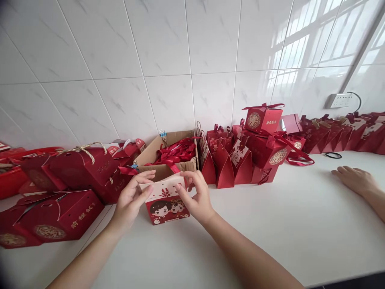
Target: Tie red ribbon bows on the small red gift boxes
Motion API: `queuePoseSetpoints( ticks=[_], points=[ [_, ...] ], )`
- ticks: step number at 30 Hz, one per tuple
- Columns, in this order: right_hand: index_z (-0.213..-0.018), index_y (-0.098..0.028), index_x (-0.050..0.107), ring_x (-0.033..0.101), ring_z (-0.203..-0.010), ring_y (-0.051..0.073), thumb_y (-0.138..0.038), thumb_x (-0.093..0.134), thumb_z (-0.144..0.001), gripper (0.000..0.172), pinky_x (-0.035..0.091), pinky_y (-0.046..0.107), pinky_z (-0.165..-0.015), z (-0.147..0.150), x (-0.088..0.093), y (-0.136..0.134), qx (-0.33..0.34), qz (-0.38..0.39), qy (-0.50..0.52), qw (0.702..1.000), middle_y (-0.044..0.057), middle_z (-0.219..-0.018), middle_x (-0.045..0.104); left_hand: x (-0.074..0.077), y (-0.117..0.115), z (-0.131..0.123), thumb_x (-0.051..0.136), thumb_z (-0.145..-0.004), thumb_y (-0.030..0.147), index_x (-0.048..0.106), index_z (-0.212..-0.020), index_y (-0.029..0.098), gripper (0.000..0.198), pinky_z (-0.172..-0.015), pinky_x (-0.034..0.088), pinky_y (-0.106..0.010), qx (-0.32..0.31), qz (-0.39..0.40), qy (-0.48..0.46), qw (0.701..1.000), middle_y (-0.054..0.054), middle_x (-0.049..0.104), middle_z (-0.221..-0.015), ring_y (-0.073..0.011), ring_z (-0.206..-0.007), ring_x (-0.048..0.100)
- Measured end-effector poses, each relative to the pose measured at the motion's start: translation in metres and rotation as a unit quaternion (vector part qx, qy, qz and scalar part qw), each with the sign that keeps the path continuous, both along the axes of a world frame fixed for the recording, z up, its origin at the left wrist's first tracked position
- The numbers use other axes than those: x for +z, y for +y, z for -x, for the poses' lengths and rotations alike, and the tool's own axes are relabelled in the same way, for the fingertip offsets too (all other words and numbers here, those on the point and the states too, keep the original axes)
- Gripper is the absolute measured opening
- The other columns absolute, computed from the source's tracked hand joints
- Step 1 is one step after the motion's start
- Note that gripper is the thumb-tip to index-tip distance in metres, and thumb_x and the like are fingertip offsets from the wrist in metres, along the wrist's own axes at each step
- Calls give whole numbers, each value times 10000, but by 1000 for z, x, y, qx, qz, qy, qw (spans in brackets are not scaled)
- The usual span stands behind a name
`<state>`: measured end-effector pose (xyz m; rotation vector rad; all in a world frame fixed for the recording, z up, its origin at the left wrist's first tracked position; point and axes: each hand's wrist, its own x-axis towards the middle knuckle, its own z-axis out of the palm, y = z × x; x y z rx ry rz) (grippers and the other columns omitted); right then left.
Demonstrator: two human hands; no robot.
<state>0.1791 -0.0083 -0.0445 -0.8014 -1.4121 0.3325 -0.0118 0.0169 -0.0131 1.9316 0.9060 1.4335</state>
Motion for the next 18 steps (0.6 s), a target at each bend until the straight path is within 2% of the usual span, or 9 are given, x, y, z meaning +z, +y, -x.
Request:
queuePoseSetpoints(
  ticks=[2, 5, 6, 8, 11, 12, 14, 16, 18],
  points=[
    [-948, -220, 561, 525, -818, 170, -256, 595, -826, 131, 473, 317, -728, -1, 6, -4, -45, -49, -15, 998, 40, -905, 491, -1, -8, 1, 613, -845, 336, 554, -881, 201, 152, -890, 484, -340, -48, 40, -18, 998, -82, 603, -1177, -231, -1136, 564],
    [-848, -202, 522, 559, -830, 182, -220, 581, -812, 72, 471, 322, -730, -8, 23, -3, 11, -102, -99, 990, 59, -892, 561, -6, -16, 3, 600, -859, 340, 541, -924, 202, 164, -775, 521, -308, -64, 69, -28, 995, -63, 661, -1024, -200, -945, 639],
    [-819, -198, 521, 553, -746, 162, -230, 574, -823, 61, 464, 295, -672, -12, 31, -1, 52, -84, -140, 985, 38, -805, 569, -8, -17, 4, 599, -861, 341, 552, -936, 200, 167, -746, 518, -289, -46, 64, -21, 997, -52, 666, -976, -185, -890, 642],
    [-753, -186, 543, 497, -613, 119, -282, 553, -860, 144, 417, 246, -569, -21, 53, 5, 127, 11, -229, 965, 2, -680, 550, -10, -16, 4, 594, -864, 340, 586, -936, 193, 164, -706, 501, -255, -1, 46, 3, 999, -32, 661, -894, -158, -810, 629],
    [-586, -177, 521, 446, -562, 102, -401, 540, -881, 371, 361, 235, -530, -30, 86, 15, 187, 130, -372, 900, -18, -579, 492, -11, -14, 4, 587, -868, 343, 614, -853, 178, 167, -663, 480, -229, 6, 45, 25, 999, -8, 640, -769, -136, -725, 603],
    [-537, -179, 498, 413, -524, 96, -454, 551, -867, 433, 339, 238, -511, -31, 95, 18, 174, 150, -399, 888, -29, -529, 446, -11, -14, 4, 585, -868, 344, 616, -833, 176, 174, -656, 479, -227, -6, 53, 24, 998, -7, 640, -753, -136, -717, 602],
    [-512, -182, 485, 388, -496, 97, -503, 503, -882, 491, 322, 248, -506, -28, 105, 26, 85, 129, -378, 913, -32, -495, 410, -11, -14, 4, 581, -872, 338, 631, -849, 176, 171, -669, 485, -231, -19, 60, 19, 998, -16, 659, -793, -143, -746, 616],
    [-586, -177, 534, 461, -575, 119, -441, 391, -945, 468, 353, 258, -566, -19, 105, 36, -37, 55, -304, 950, 2, -580, 502, -11, -15, 3, 565, -885, 312, 649, -888, 180, 157, -724, 491, -245, -12, 38, 19, 999, -32, 676, -870, -156, -817, 631],
    [-659, -170, 568, 522, -683, 145, -344, 351, -961, 410, 370, 271, -635, -10, 98, 44, -96, 31, -317, 943, 42, -701, 586, -14, -16, 2, 551, -894, 279, 651, -900, 185, 137, -788, 490, -265, 3, -1, 20, 1000, -45, 679, -942, -168, -888, 636]
  ],
)
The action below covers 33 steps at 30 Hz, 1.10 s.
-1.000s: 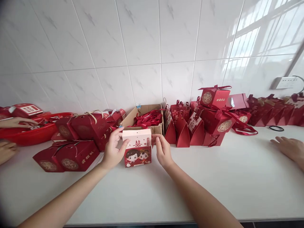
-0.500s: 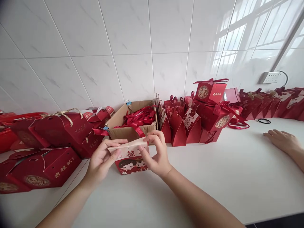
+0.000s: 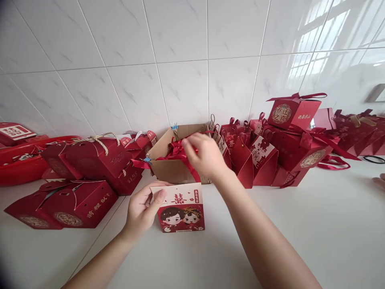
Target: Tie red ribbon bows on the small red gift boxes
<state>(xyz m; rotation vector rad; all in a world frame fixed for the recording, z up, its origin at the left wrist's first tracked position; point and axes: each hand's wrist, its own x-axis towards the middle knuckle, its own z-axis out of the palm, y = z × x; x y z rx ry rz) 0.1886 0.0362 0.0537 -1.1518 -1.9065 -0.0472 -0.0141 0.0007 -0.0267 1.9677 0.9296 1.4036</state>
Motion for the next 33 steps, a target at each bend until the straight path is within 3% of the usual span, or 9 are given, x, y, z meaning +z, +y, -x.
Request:
queuePoseSetpoints(
  ticks=[5, 8, 13, 19, 23, 25, 27, 30, 33],
  points=[
    [-592, -187, 548, 467, -530, 139, -392, 359, -948, 451, 296, 284, -528, 4, -7, -1, 23, 226, -211, 951, 26, -589, 577, -5, -1, -3, 528, -902, 231, 619, -915, 189, 101, -925, 458, -328, 15, -53, 2, 998, -83, 606, -1179, -207, -1103, 582],
    [-587, -191, 528, 460, -512, 131, -449, 291, -961, 513, 304, 279, -516, -3, 2, -8, 63, 290, -220, 929, 20, -590, 578, -5, -5, -7, 507, -910, 212, 607, -893, 193, 103, -944, 443, -339, 25, -60, 7, 998, -86, 581, -1211, -210, -1146, 555],
    [-540, -190, 496, 466, -498, 135, -466, 289, -949, 535, 326, 279, -514, -5, 7, -10, 57, 330, -238, 912, 18, -562, 565, -2, -14, -7, 523, -889, 173, 608, -867, 207, 94, -972, 420, -360, 43, -125, 43, 990, -65, 649, -1007, -227, -1184, 517],
    [-703, -208, 617, 570, -610, 148, -330, 493, -888, 254, 418, 267, -557, -11, -4, -1, 140, 249, -118, 951, 12, -684, 662, 11, -11, 2, 566, -870, 199, 647, -784, 200, 118, -856, 470, -310, 38, -88, 87, 992, -63, 639, -922, -213, -1048, 590],
    [-865, -207, 666, 648, -765, 178, -228, 571, -826, 105, 514, 323, -701, -15, -1, 5, 68, 62, 110, 990, 36, -865, 712, 13, -10, 2, 571, -866, 212, 650, -745, 202, 145, -847, 472, -311, 42, -97, 85, 991, -57, 612, -860, -218, -1027, 593],
    [-877, -191, 668, 667, -784, 190, -257, 596, -821, 112, 539, 354, -736, -18, 4, 4, 23, -20, 250, 968, 54, -870, 715, 12, -11, 0, 571, -865, 208, 646, -741, 203, 145, -848, 468, -306, 48, -103, 84, 990, -51, 603, -859, -214, -1023, 590],
    [-961, -193, 667, 678, -884, 200, -271, 611, -827, 165, 548, 377, -816, -20, 10, -1, 50, -45, 338, 939, 68, -960, 715, 9, -13, -2, 570, -863, 201, 640, -749, 202, 134, -846, 462, -300, 60, -111, 80, 989, -46, 592, -863, -207, -1014, 588],
    [-1076, -232, 656, 594, -1144, 208, -277, 577, -869, 226, 488, 406, -978, -21, 18, -11, 116, -40, 351, 928, 65, -1203, 649, 3, -15, -3, 564, -862, 194, 637, -781, 198, 110, -825, 463, -298, 79, -126, 71, 986, -47, 577, -900, -199, -986, 590],
    [-1027, -239, 675, 540, -1218, 207, -253, 540, -893, 190, 456, 412, -1017, -16, 18, -14, 133, -38, 303, 943, 59, -1277, 603, -1, -15, -4, 571, -851, 175, 641, -803, 198, 89, -806, 471, -293, 77, -152, 61, 983, -45, 579, -919, -188, -954, 600]
  ],
)
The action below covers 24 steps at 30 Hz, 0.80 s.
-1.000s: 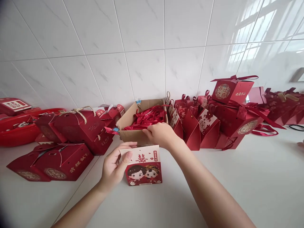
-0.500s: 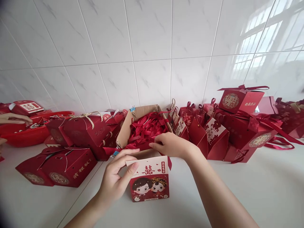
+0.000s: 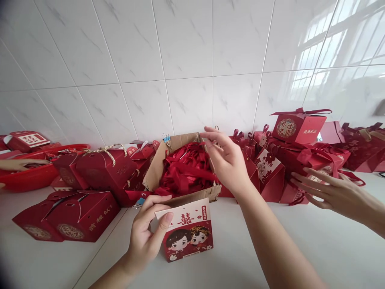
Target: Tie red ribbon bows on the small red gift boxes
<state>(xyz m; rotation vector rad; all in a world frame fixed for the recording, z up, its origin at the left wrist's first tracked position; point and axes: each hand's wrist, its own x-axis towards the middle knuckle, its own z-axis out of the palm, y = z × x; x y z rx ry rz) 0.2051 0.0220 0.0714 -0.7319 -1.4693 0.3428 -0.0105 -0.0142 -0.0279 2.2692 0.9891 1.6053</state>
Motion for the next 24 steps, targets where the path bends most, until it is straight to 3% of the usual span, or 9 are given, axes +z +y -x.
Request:
queuePoseSetpoints(
  ticks=[5, 8, 11, 14, 16, 19, 22, 24],
  points=[
    [-1094, -218, 659, 493, -1268, 205, -243, 481, -920, 250, 389, 419, -1075, 20, -21, 13, 78, 9, -186, 979, 74, -1312, 581, -2, 1, 0, 590, -827, 148, 663, -853, 198, 93, -778, 496, -290, -16, -36, -6, 999, -40, 603, -888, -183, -906, 619],
    [-1302, -226, 547, 492, -1272, 243, -373, 466, -932, 406, 377, 460, -1078, 30, -35, 23, 135, 153, -303, 931, 87, -1354, 552, -1, -2, -1, 590, -825, 146, 665, -842, 200, 93, -747, 504, -290, -7, -35, -12, 999, -37, 611, -857, -180, -857, 628],
    [-1323, -260, 534, 540, -1222, 260, -486, 442, -928, 465, 402, 461, -1050, 32, -41, 26, 175, 256, -337, 889, 68, -1333, 573, 0, -6, -2, 589, -826, 144, 667, -830, 202, 97, -741, 509, -285, -9, -21, -9, 1000, -35, 610, -832, -179, -849, 632],
    [-1253, -234, 595, 586, -1152, 255, -416, 486, -921, 394, 446, 431, -990, 31, -44, 25, 137, 262, -327, 898, 87, -1246, 635, 0, -10, -2, 584, -826, 145, 672, -836, 202, 106, -738, 514, -285, -20, -15, -3, 1000, -39, 608, -818, -186, -856, 633],
    [-1323, -220, 518, 657, -966, 226, -327, 506, -909, 428, 509, 403, -864, 31, -47, 24, 109, 267, -313, 905, 81, -1042, 710, -2, -11, -2, 579, -827, 147, 671, -841, 199, 106, -736, 517, -289, -19, -22, -7, 1000, -44, 606, -811, -191, -850, 634],
    [-1316, -202, 496, 653, -761, 175, -205, 574, -837, 485, 531, 337, -734, 30, -46, 24, 96, 227, -295, 923, 17, -816, 686, -4, -12, -3, 572, -831, 148, 671, -843, 192, 109, -736, 522, -292, -17, -33, -20, 999, -54, 605, -810, -194, -843, 636],
    [-1082, -192, 652, 630, -901, 182, -145, 604, -799, 291, 501, 340, -838, 34, -32, 29, 42, 97, -331, 938, 64, -997, 656, -5, -12, -4, 570, -833, 152, 674, -839, 185, 110, -732, 525, -288, -20, -33, -32, 999, -59, 602, -804, -191, -831, 635],
    [-983, -190, 688, 610, -965, 187, -147, 563, -839, 195, 472, 341, -885, 43, -18, 36, 35, 27, -377, 925, 80, -1062, 643, -6, -12, -4, 571, -835, 156, 675, -839, 183, 107, -725, 525, -284, -21, -32, -36, 999, -60, 599, -795, -186, -819, 634]
  ],
)
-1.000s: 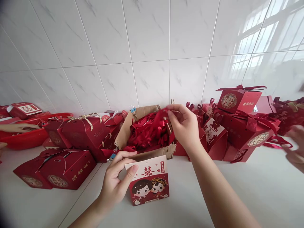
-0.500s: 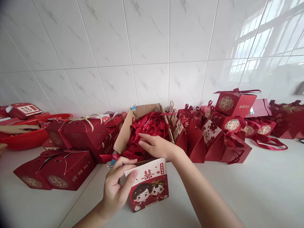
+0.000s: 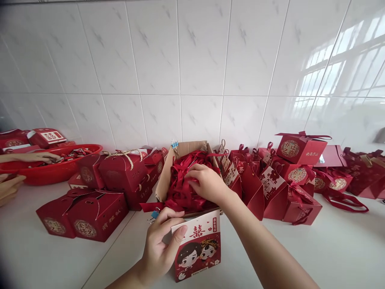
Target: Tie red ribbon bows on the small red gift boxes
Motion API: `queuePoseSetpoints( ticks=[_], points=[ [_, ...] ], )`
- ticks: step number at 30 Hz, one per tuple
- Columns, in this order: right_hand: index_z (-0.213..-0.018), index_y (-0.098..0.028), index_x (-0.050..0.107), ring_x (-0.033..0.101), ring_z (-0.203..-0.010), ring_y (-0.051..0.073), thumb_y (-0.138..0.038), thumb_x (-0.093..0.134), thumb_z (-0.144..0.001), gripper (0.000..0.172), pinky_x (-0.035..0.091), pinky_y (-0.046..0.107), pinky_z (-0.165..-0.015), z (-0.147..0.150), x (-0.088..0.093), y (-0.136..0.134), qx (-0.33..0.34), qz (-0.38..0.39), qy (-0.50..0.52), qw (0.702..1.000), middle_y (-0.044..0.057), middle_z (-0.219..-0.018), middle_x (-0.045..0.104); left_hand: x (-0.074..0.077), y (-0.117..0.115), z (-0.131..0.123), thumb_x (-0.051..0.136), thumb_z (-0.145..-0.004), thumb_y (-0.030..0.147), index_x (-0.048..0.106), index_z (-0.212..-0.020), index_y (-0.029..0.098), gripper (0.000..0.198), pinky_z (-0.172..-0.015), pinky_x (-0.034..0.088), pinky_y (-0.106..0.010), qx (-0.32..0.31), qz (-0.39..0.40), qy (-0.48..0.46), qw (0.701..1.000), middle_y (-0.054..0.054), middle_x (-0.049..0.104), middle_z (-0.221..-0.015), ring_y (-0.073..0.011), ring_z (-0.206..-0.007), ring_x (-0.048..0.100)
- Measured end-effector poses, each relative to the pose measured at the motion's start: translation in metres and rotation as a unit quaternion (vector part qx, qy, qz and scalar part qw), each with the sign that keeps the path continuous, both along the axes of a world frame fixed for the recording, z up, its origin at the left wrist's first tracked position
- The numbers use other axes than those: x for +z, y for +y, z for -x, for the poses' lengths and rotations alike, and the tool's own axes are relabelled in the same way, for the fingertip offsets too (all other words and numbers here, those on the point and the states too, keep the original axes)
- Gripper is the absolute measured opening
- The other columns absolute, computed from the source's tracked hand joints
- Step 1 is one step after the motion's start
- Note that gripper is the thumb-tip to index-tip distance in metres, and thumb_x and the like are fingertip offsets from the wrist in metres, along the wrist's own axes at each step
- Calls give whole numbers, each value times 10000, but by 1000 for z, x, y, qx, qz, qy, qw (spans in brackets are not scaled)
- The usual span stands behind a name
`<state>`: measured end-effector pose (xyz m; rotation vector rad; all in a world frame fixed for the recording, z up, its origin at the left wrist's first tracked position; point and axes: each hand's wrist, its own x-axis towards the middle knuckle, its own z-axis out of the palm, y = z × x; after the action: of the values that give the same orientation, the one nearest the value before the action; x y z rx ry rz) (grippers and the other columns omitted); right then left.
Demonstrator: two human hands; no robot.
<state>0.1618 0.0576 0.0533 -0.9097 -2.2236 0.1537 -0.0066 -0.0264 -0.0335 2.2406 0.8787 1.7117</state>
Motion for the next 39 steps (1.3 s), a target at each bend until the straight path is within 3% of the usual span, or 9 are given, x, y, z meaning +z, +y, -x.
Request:
queuePoseSetpoints(
  ticks=[3, 6, 10, 15, 18, 22, 25, 33, 39],
  points=[
    [-1009, -198, 685, 573, -1040, 216, -177, 511, -886, 214, 419, 389, -929, 23, 13, 14, 10, -4, -90, 996, 85, -1061, 656, -1, -1, 0, 566, -840, 165, 674, -829, 184, 111, -716, 526, -284, 5, 1, 2, 1000, -59, 598, -783, -186, -811, 634],
    [-936, -201, 711, 548, -1042, 297, -258, 615, -826, 156, 371, 491, -908, 43, 9, 28, -24, 40, -197, 979, 110, -1000, 665, -1, -2, 0, 552, -847, 172, 678, -826, 192, 129, -716, 530, -290, 12, 2, 4, 1000, -62, 608, -785, -194, -819, 638],
    [-737, -194, 697, 575, -960, 266, -223, 684, -739, 32, 393, 428, -871, 42, 1, 35, -41, 70, -181, 980, 78, -899, 679, -1, -1, 0, 546, -847, 178, 681, -827, 196, 138, -721, 530, -288, 15, 3, 3, 1000, -66, 613, -800, -196, -836, 639],
    [-1008, -137, 653, 618, -939, 178, -259, 391, -931, 299, 465, 301, -823, 27, 13, 32, -60, 84, -92, 990, 100, -1042, 676, -2, -1, -1, 552, -844, 170, 675, -822, 188, 126, -728, 521, -271, 12, -1, 0, 1000, -63, 601, -799, -186, -841, 638],
    [-1042, -152, 669, 650, -926, 160, -235, 551, -849, 241, 481, 243, -825, 31, 13, 27, 2, 119, -118, 986, 61, -1026, 709, -4, -2, -2, 544, -846, 164, 670, -820, 189, 131, -721, 520, -269, 20, -10, -5, 1000, -65, 601, -798, -187, -836, 641],
    [-1287, -187, 563, 654, -1003, 213, -170, 643, -748, 546, 494, 275, -829, 39, 6, 18, 60, 199, -229, 951, 92, -1180, 672, -8, -2, -3, 513, -857, 141, 652, -844, 189, 148, -717, 518, -262, 38, -28, -4, 999, -74, 618, -844, -183, -852, 647],
    [-1147, -200, 674, 675, -939, 204, -129, 518, -820, 369, 498, 269, -775, 32, 8, 9, 84, 243, -301, 918, 74, -1107, 707, -10, -3, -5, 499, -865, 136, 639, -844, 187, 151, -721, 514, -259, 45, -28, 5, 999, -72, 619, -838, -181, -861, 650],
    [-1253, -206, 598, 605, -1112, 267, -166, 498, -849, 419, 477, 353, -886, 13, 6, -4, 73, 292, -348, 888, 93, -1291, 605, -11, -4, -7, 486, -881, 150, 617, -829, 188, 147, -712, 503, -245, 50, -15, -3, 999, -64, 616, -827, -169, -851, 652],
    [-1308, -127, 487, 653, -957, 250, -230, 430, -911, 414, 496, 356, -826, 17, -6, 7, -17, 281, -259, 924, 146, -1116, 681, -11, -4, -8, 485, -885, 157, 620, -826, 182, 149, -710, 501, -238, 45, -14, -8, 999, -60, 607, -808, -159, -824, 651]
  ],
)
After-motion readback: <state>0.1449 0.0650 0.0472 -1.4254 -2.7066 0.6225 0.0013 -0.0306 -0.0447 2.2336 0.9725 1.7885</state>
